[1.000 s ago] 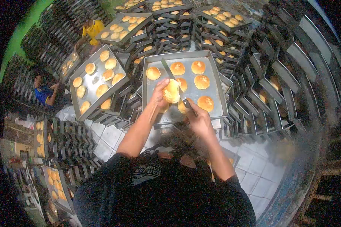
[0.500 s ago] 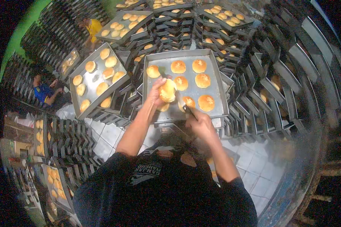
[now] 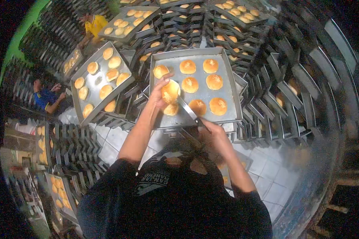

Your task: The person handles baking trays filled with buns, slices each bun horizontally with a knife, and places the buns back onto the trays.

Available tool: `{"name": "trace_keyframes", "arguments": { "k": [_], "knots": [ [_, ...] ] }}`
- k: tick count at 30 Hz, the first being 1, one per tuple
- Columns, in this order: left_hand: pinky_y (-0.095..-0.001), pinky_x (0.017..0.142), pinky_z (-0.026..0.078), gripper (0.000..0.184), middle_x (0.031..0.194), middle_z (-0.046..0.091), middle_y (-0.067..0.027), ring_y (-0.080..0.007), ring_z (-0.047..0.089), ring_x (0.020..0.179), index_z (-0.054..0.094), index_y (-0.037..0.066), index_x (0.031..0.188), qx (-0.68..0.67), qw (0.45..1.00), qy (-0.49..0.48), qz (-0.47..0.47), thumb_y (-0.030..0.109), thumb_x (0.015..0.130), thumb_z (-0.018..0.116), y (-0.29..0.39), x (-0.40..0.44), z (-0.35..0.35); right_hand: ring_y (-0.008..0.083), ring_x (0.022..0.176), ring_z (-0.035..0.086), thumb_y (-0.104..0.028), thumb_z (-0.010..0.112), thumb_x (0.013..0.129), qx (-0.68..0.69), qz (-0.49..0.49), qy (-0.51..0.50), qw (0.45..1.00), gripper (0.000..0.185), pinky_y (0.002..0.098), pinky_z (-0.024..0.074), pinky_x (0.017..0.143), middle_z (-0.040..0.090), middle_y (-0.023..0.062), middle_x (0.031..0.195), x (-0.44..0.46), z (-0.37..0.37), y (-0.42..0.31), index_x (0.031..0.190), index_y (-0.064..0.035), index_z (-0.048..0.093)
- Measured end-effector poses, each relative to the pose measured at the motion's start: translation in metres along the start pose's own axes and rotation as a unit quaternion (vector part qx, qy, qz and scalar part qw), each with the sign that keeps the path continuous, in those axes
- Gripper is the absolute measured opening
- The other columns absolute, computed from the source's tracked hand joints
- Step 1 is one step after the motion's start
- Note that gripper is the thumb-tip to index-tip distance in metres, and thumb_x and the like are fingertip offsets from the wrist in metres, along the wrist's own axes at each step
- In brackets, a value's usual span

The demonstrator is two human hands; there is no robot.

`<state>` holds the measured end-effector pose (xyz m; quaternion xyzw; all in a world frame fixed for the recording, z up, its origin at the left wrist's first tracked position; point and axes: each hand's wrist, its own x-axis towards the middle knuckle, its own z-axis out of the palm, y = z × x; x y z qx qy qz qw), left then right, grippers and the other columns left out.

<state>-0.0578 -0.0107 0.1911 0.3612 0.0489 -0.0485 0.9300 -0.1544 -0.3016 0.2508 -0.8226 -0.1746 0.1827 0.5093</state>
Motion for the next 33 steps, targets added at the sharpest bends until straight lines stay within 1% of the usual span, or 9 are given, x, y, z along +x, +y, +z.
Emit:
{"name": "trace_keyframes", "arguments": {
  "k": [8, 11, 12, 15, 17, 19, 23, 31, 33],
  "knots": [
    [-0.0419, 0.076, 0.059, 0.044, 0.102, 0.067, -0.0069, -0.0235, 0.068, 0.090, 0.061, 0.013, 0.127, 0.011, 0.998, 0.050, -0.030, 0.037, 0.092, 0.072, -0.049, 0.018, -0.002, 0.0162, 0.069, 0.060, -0.011, 0.056, 0.096, -0.047, 0.038, -0.010, 0.998, 0.036, 0.0321, 0.0499, 0.065, 0.064, 0.0038, 0.075, 0.070, 0.029, 0.014, 0.131, -0.0081, 0.061],
    [-0.0434, 0.075, 0.060, 0.045, 0.102, 0.066, -0.0066, -0.0233, 0.068, 0.091, 0.061, 0.013, 0.127, 0.039, 0.988, 0.147, -0.023, 0.042, 0.093, 0.070, -0.023, 0.028, -0.007, 0.0207, 0.088, 0.066, -0.003, 0.062, 0.096, -0.011, -0.002, 0.011, 1.000, 0.034, 0.0352, 0.0525, 0.080, 0.072, 0.0172, 0.106, 0.061, 0.031, 0.016, 0.130, -0.0014, 0.060],
    [-0.0481, 0.081, 0.057, 0.041, 0.117, 0.062, -0.0070, -0.0241, 0.064, 0.102, 0.062, 0.017, 0.124, 0.035, 0.991, 0.129, -0.029, 0.044, 0.093, 0.069, -0.017, 0.033, -0.019, 0.0218, 0.091, 0.066, -0.002, 0.062, 0.096, 0.009, -0.003, 0.006, 1.000, 0.035, 0.0349, 0.0525, 0.081, 0.071, 0.0180, 0.109, 0.050, 0.029, 0.016, 0.130, -0.0007, 0.060],
    [-0.0462, 0.081, 0.057, 0.043, 0.115, 0.063, -0.0073, -0.0237, 0.065, 0.098, 0.062, 0.016, 0.122, 0.025, 0.990, 0.133, -0.039, 0.048, 0.094, 0.068, -0.005, 0.034, -0.025, 0.0219, 0.098, 0.065, 0.001, 0.062, 0.094, 0.006, -0.002, 0.014, 1.000, 0.036, 0.0328, 0.0507, 0.088, 0.070, 0.0197, 0.113, 0.039, 0.028, 0.019, 0.130, -0.0007, 0.060],
    [-0.0433, 0.081, 0.057, 0.047, 0.111, 0.065, -0.0073, -0.0231, 0.066, 0.096, 0.062, 0.015, 0.120, 0.023, 0.991, 0.125, -0.051, 0.053, 0.094, 0.065, -0.017, 0.037, -0.017, 0.0211, 0.095, 0.065, -0.003, 0.062, 0.095, 0.060, 0.088, -0.004, 0.994, 0.034, 0.0324, 0.0510, 0.086, 0.069, 0.0188, 0.106, 0.046, 0.030, 0.011, 0.129, -0.0010, 0.061],
    [-0.0456, 0.079, 0.057, 0.057, 0.108, 0.066, -0.0072, -0.0236, 0.067, 0.094, 0.059, 0.014, 0.124, 0.043, 0.989, 0.137, -0.044, 0.063, 0.095, 0.057, -0.026, 0.034, -0.003, 0.0197, 0.088, 0.065, -0.009, 0.060, 0.097, 0.040, -0.031, 0.039, 0.998, 0.027, 0.0341, 0.0522, 0.076, 0.067, 0.0181, 0.097, 0.073, 0.046, 0.022, 0.122, 0.0002, 0.063],
    [-0.0423, 0.084, 0.055, 0.062, 0.110, 0.068, -0.0065, -0.0227, 0.067, 0.098, 0.057, 0.015, 0.124, 0.002, 0.978, 0.204, -0.043, 0.068, 0.094, 0.053, -0.024, 0.041, 0.009, 0.0184, 0.070, 0.060, -0.019, 0.056, 0.100, 0.047, -0.028, 0.008, 0.998, 0.030, 0.0349, 0.0489, 0.068, 0.063, 0.0097, 0.076, 0.091, 0.052, 0.022, 0.124, -0.0006, 0.060],
    [-0.0432, 0.088, 0.056, 0.066, 0.108, 0.072, -0.0091, -0.0252, 0.070, 0.099, 0.066, 0.011, 0.113, -0.192, 0.968, 0.152, 0.059, 0.072, 0.094, 0.047, 0.019, 0.092, -0.073, 0.0176, 0.068, 0.060, -0.017, 0.062, 0.096, 0.004, 0.057, -0.013, 0.998, 0.031, 0.0344, 0.0500, 0.062, 0.064, 0.0035, 0.080, -0.013, -0.003, 0.031, 0.123, -0.0007, 0.063],
    [-0.0383, 0.072, 0.057, 0.067, 0.100, 0.071, -0.0087, -0.0225, 0.069, 0.087, 0.068, 0.009, 0.111, -0.209, 0.952, 0.201, 0.101, 0.071, 0.093, 0.050, 0.036, 0.072, -0.035, 0.0163, 0.067, 0.060, -0.015, 0.063, 0.095, 0.027, 0.100, -0.019, 0.994, 0.031, 0.0337, 0.0503, 0.059, 0.064, 0.0025, 0.081, -0.027, -0.025, 0.021, 0.122, -0.0004, 0.064]
  ]
}}
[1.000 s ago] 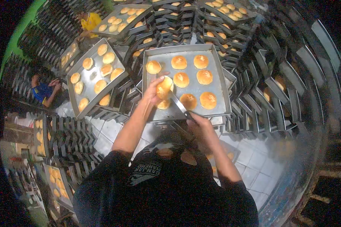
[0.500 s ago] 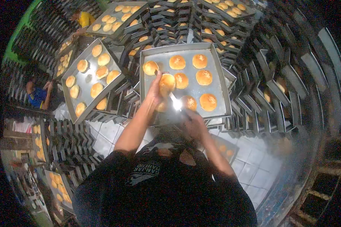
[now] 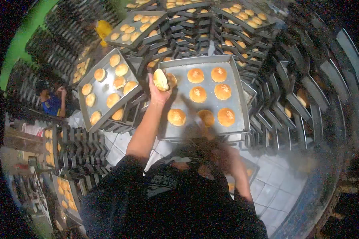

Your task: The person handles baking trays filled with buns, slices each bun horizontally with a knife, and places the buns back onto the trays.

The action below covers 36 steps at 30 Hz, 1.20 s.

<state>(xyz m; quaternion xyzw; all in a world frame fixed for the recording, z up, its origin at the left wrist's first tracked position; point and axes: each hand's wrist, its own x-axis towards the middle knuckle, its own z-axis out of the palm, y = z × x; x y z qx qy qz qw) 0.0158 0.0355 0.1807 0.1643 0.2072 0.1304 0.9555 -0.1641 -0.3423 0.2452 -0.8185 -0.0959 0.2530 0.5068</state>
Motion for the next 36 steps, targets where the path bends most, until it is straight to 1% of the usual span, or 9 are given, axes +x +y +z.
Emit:
{"name": "trace_keyframes", "arguments": {
  "k": [2, 7, 10, 21, 24, 29, 33, 35, 36],
  "knots": [
    [-0.0306, 0.054, 0.048, 0.064, 0.081, 0.064, -0.0052, -0.0189, 0.060, 0.067, 0.065, 0.008, 0.106, -0.039, 0.986, -0.149, -0.059, 0.069, 0.093, 0.053, 0.010, -0.004, -0.005, 0.0115, 0.059, 0.056, -0.012, 0.063, 0.095, 0.200, 0.190, 0.002, 0.961, 0.028, 0.0290, 0.0456, 0.050, 0.063, 0.0023, 0.076, -0.008, -0.012, -0.006, 0.120, -0.0013, 0.065],
    [-0.0268, 0.044, 0.041, 0.072, 0.075, 0.052, -0.0075, -0.0152, 0.047, 0.057, 0.063, 0.002, 0.094, -0.088, 0.945, -0.295, -0.113, 0.073, 0.092, 0.050, 0.003, -0.015, 0.007, 0.0066, 0.053, 0.049, -0.011, 0.061, 0.095, 0.100, -0.058, 0.063, 0.991, 0.030, 0.0241, 0.0355, 0.044, 0.061, 0.0005, 0.071, 0.004, 0.003, 0.016, 0.124, -0.0041, 0.066],
    [-0.0260, 0.043, 0.041, 0.071, 0.077, 0.053, -0.0085, -0.0153, 0.047, 0.055, 0.064, 0.003, 0.092, -0.091, 0.935, -0.316, -0.133, 0.072, 0.094, 0.048, -0.001, -0.015, 0.011, 0.0066, 0.056, 0.051, -0.010, 0.058, 0.095, 0.182, 0.025, 0.039, 0.982, 0.037, 0.0241, 0.0390, 0.048, 0.062, 0.0006, 0.071, -0.002, -0.004, -0.006, 0.131, -0.0054, 0.064],
    [-0.0271, 0.044, 0.043, 0.070, 0.077, 0.057, -0.0064, -0.0151, 0.050, 0.055, 0.065, 0.008, 0.094, -0.029, 0.947, -0.293, -0.130, 0.075, 0.092, 0.047, 0.003, 0.000, 0.005, 0.0074, 0.053, 0.050, -0.008, 0.056, 0.094, 0.228, 0.041, 0.051, 0.971, 0.037, 0.0252, 0.0385, 0.046, 0.063, 0.0018, 0.072, 0.012, 0.009, -0.001, 0.130, -0.0064, 0.065],
    [-0.0384, 0.062, 0.053, 0.060, 0.092, 0.067, -0.0114, -0.0254, 0.063, 0.075, 0.067, 0.007, 0.104, 0.122, 0.991, 0.036, -0.048, 0.064, 0.097, 0.051, 0.000, 0.013, 0.004, 0.0070, 0.048, 0.046, -0.010, 0.057, 0.095, 0.119, 0.022, 0.057, 0.991, 0.034, 0.0245, 0.0346, 0.042, 0.063, 0.0015, 0.072, 0.018, 0.015, 0.013, 0.128, -0.0070, 0.065],
    [-0.0410, 0.082, 0.049, 0.040, 0.101, 0.069, -0.0248, -0.0331, 0.067, 0.091, 0.066, -0.005, 0.110, 0.594, 0.702, 0.099, 0.379, 0.032, 0.098, 0.058, -0.008, -0.008, -0.020, 0.0047, 0.043, 0.041, -0.016, 0.058, 0.099, 0.282, 0.113, 0.131, 0.944, 0.031, 0.0230, 0.0289, 0.038, 0.063, 0.0020, 0.071, 0.001, 0.016, 0.015, 0.128, -0.0062, 0.064],
    [-0.0403, 0.079, 0.050, 0.036, 0.098, 0.070, -0.0215, -0.0353, 0.067, 0.089, 0.068, 0.000, 0.111, 0.660, 0.710, -0.101, 0.224, 0.032, 0.096, 0.061, -0.072, -0.030, -0.037, 0.0030, 0.041, 0.038, -0.017, 0.056, 0.102, 0.261, 0.055, 0.175, 0.948, 0.031, 0.0211, 0.0260, 0.036, 0.060, 0.0022, 0.069, -0.008, 0.009, 0.030, 0.129, -0.0015, 0.060],
    [-0.0449, 0.083, 0.052, 0.042, 0.100, 0.072, -0.0223, -0.0386, 0.069, 0.094, 0.067, 0.000, 0.111, 0.864, 0.422, -0.243, 0.132, 0.037, 0.092, 0.065, -0.111, -0.027, -0.058, 0.0039, 0.039, 0.037, -0.015, 0.057, 0.102, 0.303, 0.056, 0.183, 0.933, 0.028, 0.0222, 0.0257, 0.034, 0.059, 0.0030, 0.069, -0.011, 0.007, 0.023, 0.125, 0.0001, 0.060],
    [-0.0449, 0.083, 0.052, 0.042, 0.100, 0.072, -0.0223, -0.0386, 0.069, 0.094, 0.067, 0.000, 0.111, 0.861, 0.424, -0.248, 0.132, 0.037, 0.092, 0.065, -0.120, -0.033, -0.058, 0.0039, 0.039, 0.037, -0.015, 0.057, 0.102, 0.301, 0.057, 0.189, 0.933, 0.028, 0.0222, 0.0257, 0.034, 0.059, 0.0030, 0.069, -0.014, 0.008, 0.021, 0.125, 0.0001, 0.060]
  ]
}}
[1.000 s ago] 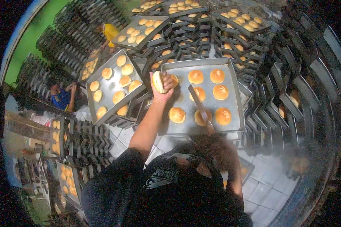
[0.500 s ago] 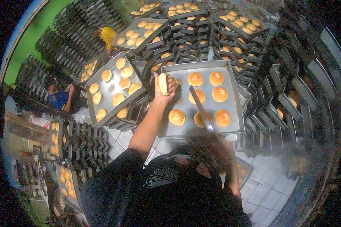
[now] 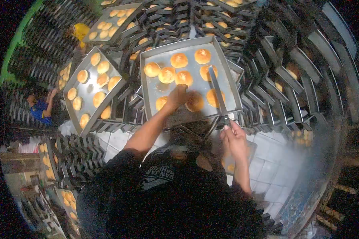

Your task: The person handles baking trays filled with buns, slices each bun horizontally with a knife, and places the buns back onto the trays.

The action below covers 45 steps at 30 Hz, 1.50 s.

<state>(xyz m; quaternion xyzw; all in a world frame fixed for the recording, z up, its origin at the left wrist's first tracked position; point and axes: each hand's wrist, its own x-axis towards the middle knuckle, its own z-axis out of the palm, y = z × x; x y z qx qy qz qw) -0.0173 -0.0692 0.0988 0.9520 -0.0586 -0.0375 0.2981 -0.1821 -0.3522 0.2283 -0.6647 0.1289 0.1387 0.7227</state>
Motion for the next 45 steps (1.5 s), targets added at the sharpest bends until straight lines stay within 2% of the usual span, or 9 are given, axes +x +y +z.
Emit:
{"name": "trace_keyframes", "arguments": {
  "k": [4, 7, 13, 15, 16, 18, 24, 36, 45],
  "knots": [
    [-0.0463, 0.087, 0.054, 0.058, 0.106, 0.070, -0.0266, -0.0413, 0.068, 0.102, 0.066, 0.000, 0.115, -0.007, 0.999, -0.010, 0.034, 0.045, 0.080, 0.074, 0.065, -0.026, -0.025, 0.0044, 0.040, 0.038, -0.014, 0.055, 0.102, -0.007, -0.017, -0.018, 1.000, 0.030, 0.0222, 0.0259, 0.035, 0.059, 0.0036, 0.070, -0.004, -0.011, 0.006, 0.129, 0.0002, 0.057],
    [-0.0443, 0.093, 0.052, 0.062, 0.113, 0.068, -0.0260, -0.0381, 0.066, 0.109, 0.063, -0.001, 0.119, 0.120, 0.965, -0.228, 0.045, 0.045, 0.080, 0.076, 0.087, -0.032, -0.037, 0.0046, 0.041, 0.039, -0.016, 0.057, 0.101, 0.033, -0.005, -0.027, 0.999, 0.032, 0.0219, 0.0275, 0.036, 0.060, 0.0010, 0.071, -0.010, -0.012, 0.012, 0.131, -0.0036, 0.060],
    [-0.0420, 0.097, 0.053, 0.043, 0.122, 0.066, -0.0137, -0.0260, 0.065, 0.113, 0.061, 0.003, 0.125, -0.368, 0.929, -0.010, -0.038, 0.034, 0.096, 0.065, 0.046, -0.051, 0.007, 0.0053, 0.051, 0.047, -0.019, 0.056, 0.098, -0.099, -0.057, -0.029, 0.993, 0.032, 0.0221, 0.0339, 0.043, 0.062, -0.0004, 0.074, 0.005, 0.003, 0.018, 0.127, -0.0097, 0.064],
    [-0.0420, 0.096, 0.054, 0.043, 0.120, 0.068, -0.0083, -0.0236, 0.066, 0.110, 0.062, 0.008, 0.125, -0.775, 0.619, 0.022, -0.126, 0.042, 0.098, 0.063, 0.042, -0.044, -0.003, 0.0080, 0.053, 0.049, -0.018, 0.056, 0.098, -0.129, -0.111, -0.071, 0.983, 0.032, 0.0245, 0.0385, 0.046, 0.062, 0.0003, 0.075, 0.009, 0.012, 0.016, 0.127, -0.0087, 0.064],
    [-0.0420, 0.096, 0.054, 0.043, 0.120, 0.068, -0.0083, -0.0236, 0.066, 0.110, 0.062, 0.008, 0.125, -0.773, 0.622, 0.032, -0.122, 0.042, 0.098, 0.063, 0.043, -0.041, -0.012, 0.0093, 0.054, 0.050, -0.018, 0.056, 0.098, -0.141, -0.138, -0.091, 0.976, 0.032, 0.0257, 0.0408, 0.048, 0.062, 0.0007, 0.075, 0.009, 0.018, 0.010, 0.127, -0.0083, 0.064],
    [-0.0401, 0.086, 0.058, 0.047, 0.111, 0.070, -0.0096, -0.0244, 0.069, 0.102, 0.062, 0.008, 0.121, -0.885, 0.442, 0.069, -0.132, 0.049, 0.097, 0.062, 0.046, -0.036, -0.032, 0.0137, 0.057, 0.053, -0.018, 0.055, 0.100, -0.112, -0.183, -0.102, 0.971, 0.033, 0.0307, 0.0472, 0.055, 0.060, 0.0020, 0.074, 0.003, 0.030, -0.005, 0.129, -0.0055, 0.061],
    [-0.0416, 0.087, 0.057, 0.051, 0.102, 0.071, -0.0064, -0.0254, 0.068, 0.096, 0.066, 0.012, 0.108, -0.915, 0.403, 0.018, 0.018, 0.060, 0.092, 0.061, 0.046, -0.025, -0.057, 0.0222, 0.072, 0.065, -0.018, 0.054, 0.100, -0.255, -0.220, -0.109, 0.935, 0.038, 0.0365, 0.0516, 0.067, 0.065, 0.0122, 0.082, -0.006, 0.040, -0.011, 0.136, -0.0062, 0.055],
    [-0.0462, 0.093, 0.054, 0.054, 0.109, 0.071, -0.0057, -0.0252, 0.068, 0.100, 0.065, 0.013, 0.120, -0.891, 0.438, 0.109, -0.045, 0.059, 0.093, 0.062, 0.062, -0.020, -0.065, 0.0251, 0.069, 0.066, -0.014, 0.056, 0.099, -0.274, -0.350, -0.066, 0.893, 0.043, 0.0375, 0.0528, 0.067, 0.066, 0.0146, 0.081, -0.008, 0.034, 0.016, 0.141, -0.0077, 0.053],
    [-0.0423, 0.087, 0.057, 0.043, 0.101, 0.071, -0.0041, -0.0232, 0.069, 0.097, 0.065, 0.012, 0.112, -0.861, 0.502, 0.056, -0.065, 0.049, 0.090, 0.071, 0.096, -0.036, -0.060, 0.0218, 0.069, 0.065, -0.012, 0.056, 0.099, -0.268, -0.223, -0.062, 0.935, 0.042, 0.0363, 0.0533, 0.066, 0.065, 0.0135, 0.080, -0.008, 0.058, -0.025, 0.140, -0.0046, 0.053]
  ]
}}
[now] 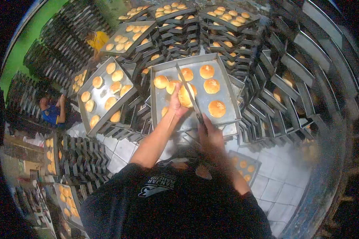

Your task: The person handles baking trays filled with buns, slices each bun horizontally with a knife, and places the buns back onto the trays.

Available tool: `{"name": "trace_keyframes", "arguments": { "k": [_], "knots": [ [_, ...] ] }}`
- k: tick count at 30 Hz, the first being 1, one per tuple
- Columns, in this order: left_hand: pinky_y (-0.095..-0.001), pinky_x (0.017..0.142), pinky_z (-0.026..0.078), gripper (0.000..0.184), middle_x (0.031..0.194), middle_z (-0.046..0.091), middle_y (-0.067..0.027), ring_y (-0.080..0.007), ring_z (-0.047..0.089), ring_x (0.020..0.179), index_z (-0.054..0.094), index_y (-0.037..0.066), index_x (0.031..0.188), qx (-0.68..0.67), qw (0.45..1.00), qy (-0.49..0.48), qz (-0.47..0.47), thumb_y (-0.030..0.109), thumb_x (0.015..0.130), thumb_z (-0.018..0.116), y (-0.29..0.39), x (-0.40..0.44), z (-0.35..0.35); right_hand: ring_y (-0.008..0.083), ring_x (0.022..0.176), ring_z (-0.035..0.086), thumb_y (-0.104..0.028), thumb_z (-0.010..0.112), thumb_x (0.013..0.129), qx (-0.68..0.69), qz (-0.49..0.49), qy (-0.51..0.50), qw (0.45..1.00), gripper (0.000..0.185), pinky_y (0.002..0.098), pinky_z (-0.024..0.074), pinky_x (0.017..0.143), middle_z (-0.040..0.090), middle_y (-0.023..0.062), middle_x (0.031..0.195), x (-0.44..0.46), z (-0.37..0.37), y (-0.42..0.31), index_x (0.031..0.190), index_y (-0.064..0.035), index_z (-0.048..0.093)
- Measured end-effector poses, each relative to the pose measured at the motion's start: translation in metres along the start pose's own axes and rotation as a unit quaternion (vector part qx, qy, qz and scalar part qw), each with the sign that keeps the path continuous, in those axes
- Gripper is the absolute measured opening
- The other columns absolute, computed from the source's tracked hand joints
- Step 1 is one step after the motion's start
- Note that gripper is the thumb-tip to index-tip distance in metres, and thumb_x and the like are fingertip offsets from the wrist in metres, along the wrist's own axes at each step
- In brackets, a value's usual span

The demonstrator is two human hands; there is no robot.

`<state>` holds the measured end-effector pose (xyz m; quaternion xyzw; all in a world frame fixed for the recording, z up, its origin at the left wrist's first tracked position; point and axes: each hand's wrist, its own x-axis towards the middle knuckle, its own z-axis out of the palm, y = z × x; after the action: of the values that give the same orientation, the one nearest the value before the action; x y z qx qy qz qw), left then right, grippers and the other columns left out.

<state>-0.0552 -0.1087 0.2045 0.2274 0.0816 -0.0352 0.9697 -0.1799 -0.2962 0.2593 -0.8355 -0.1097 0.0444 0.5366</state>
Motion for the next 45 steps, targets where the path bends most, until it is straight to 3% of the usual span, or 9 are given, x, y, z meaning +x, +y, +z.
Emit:
{"name": "trace_keyframes", "arguments": {
  "k": [3, 13, 24, 27, 31, 35, 38, 40, 45],
  "knots": [
    [-0.0417, 0.093, 0.055, 0.045, 0.114, 0.069, -0.0049, -0.0228, 0.067, 0.104, 0.062, 0.012, 0.122, 0.001, 1.000, -0.007, 0.013, 0.046, 0.094, 0.068, -0.003, 0.007, -0.008, 0.0205, 0.069, 0.064, -0.011, 0.055, 0.099, 0.000, -0.050, 0.027, 0.998, 0.041, 0.0356, 0.0530, 0.065, 0.065, 0.0139, 0.079, 0.016, 0.002, -0.002, 0.139, -0.0051, 0.053],
    [-0.0439, 0.087, 0.058, 0.043, 0.102, 0.072, -0.0041, -0.0229, 0.070, 0.094, 0.067, 0.012, 0.109, -0.021, 0.999, -0.013, 0.042, 0.051, 0.091, 0.069, 0.028, 0.020, -0.019, 0.0289, 0.067, 0.065, -0.014, 0.053, 0.099, -0.034, -0.099, 0.039, 0.994, 0.039, 0.0386, 0.0525, 0.065, 0.063, 0.0165, 0.076, -0.009, 0.005, 0.011, 0.137, -0.0046, 0.055],
    [-0.0399, 0.083, 0.058, 0.036, 0.099, 0.069, -0.0045, -0.0214, 0.068, 0.089, 0.063, 0.012, 0.112, -0.001, 0.999, -0.009, 0.037, 0.042, 0.094, 0.070, 0.017, 0.016, -0.017, 0.0339, 0.084, 0.071, -0.017, 0.054, 0.100, -0.008, -0.057, -0.004, 0.998, 0.040, 0.0393, 0.0537, 0.075, 0.066, 0.0288, 0.101, -0.009, -0.010, 0.012, 0.137, -0.0033, 0.055],
    [-0.0397, 0.079, 0.059, 0.034, 0.094, 0.067, -0.0044, -0.0206, 0.068, 0.086, 0.062, 0.011, 0.109, 0.042, 0.998, -0.029, 0.025, 0.038, 0.092, 0.073, 0.005, 0.013, -0.013, 0.0322, 0.083, 0.071, -0.017, 0.056, 0.100, -0.028, 0.048, -0.017, 0.998, 0.039, 0.0385, 0.0537, 0.075, 0.068, 0.0274, 0.103, 0.014, -0.020, -0.018, 0.137, -0.0035, 0.056],
    [-0.0392, 0.078, 0.059, 0.032, 0.095, 0.068, -0.0053, -0.0206, 0.069, 0.086, 0.062, 0.011, 0.109, 0.021, 0.999, -0.001, 0.035, 0.036, 0.093, 0.073, 0.020, 0.023, -0.019, 0.0288, 0.094, 0.071, -0.015, 0.056, 0.099, -0.051, 0.059, -0.049, 0.996, 0.040, 0.0375, 0.0534, 0.082, 0.070, 0.0252, 0.110, 0.011, -0.032, -0.020, 0.137, -0.0040, 0.057],
    [-0.0389, 0.079, 0.059, 0.030, 0.097, 0.068, -0.0046, -0.0205, 0.069, 0.088, 0.061, 0.011, 0.109, 0.053, 0.998, -0.009, 0.027, 0.034, 0.093, 0.072, 0.032, 0.017, -0.027, 0.0288, 0.097, 0.069, -0.016, 0.057, 0.098, 0.025, -0.051, -0.048, 0.997, 0.043, 0.0375, 0.0528, 0.086, 0.070, 0.0248, 0.112, -0.010, -0.031, 0.012, 0.140, -0.0038, 0.055],
    [-0.0390, 0.079, 0.059, 0.029, 0.098, 0.068, -0.0047, -0.0201, 0.069, 0.087, 0.061, 0.011, 0.110, 0.090, 0.996, -0.022, 0.016, 0.031, 0.093, 0.072, 0.005, 0.007, -0.017, 0.0252, 0.090, 0.069, -0.014, 0.056, 0.098, 0.001, -0.018, -0.044, 0.999, 0.044, 0.0364, 0.0531, 0.082, 0.071, 0.0213, 0.106, 0.009, -0.030, -0.007, 0.141, -0.0046, 0.054],
    [-0.0389, 0.076, 0.059, 0.032, 0.098, 0.068, -0.0062, -0.0207, 0.069, 0.085, 0.060, 0.010, 0.110, 0.100, 0.995, -0.015, 0.004, 0.032, 0.092, 0.074, -0.003, 0.009, -0.015, 0.0276, 0.094, 0.071, -0.016, 0.059, 0.099, 0.014, 0.101, -0.064, 0.993, 0.039, 0.0373, 0.0525, 0.084, 0.069, 0.0260, 0.097, 0.028, -0.031, -0.026, 0.136, -0.0054, 0.056],
    [-0.0403, 0.076, 0.060, 0.026, 0.094, 0.069, -0.0073, -0.0213, 0.070, 0.084, 0.062, 0.010, 0.107, 0.021, 0.999, 0.024, 0.025, 0.027, 0.092, 0.074, 0.029, 0.013, -0.018, 0.0230, 0.081, 0.066, -0.020, 0.057, 0.099, -0.001, 0.045, -0.077, 0.996, 0.042, 0.0352, 0.0518, 0.076, 0.068, 0.0187, 0.091, -0.004, -0.034, 0.005, 0.138, -0.0057, 0.055]
  ]
}}
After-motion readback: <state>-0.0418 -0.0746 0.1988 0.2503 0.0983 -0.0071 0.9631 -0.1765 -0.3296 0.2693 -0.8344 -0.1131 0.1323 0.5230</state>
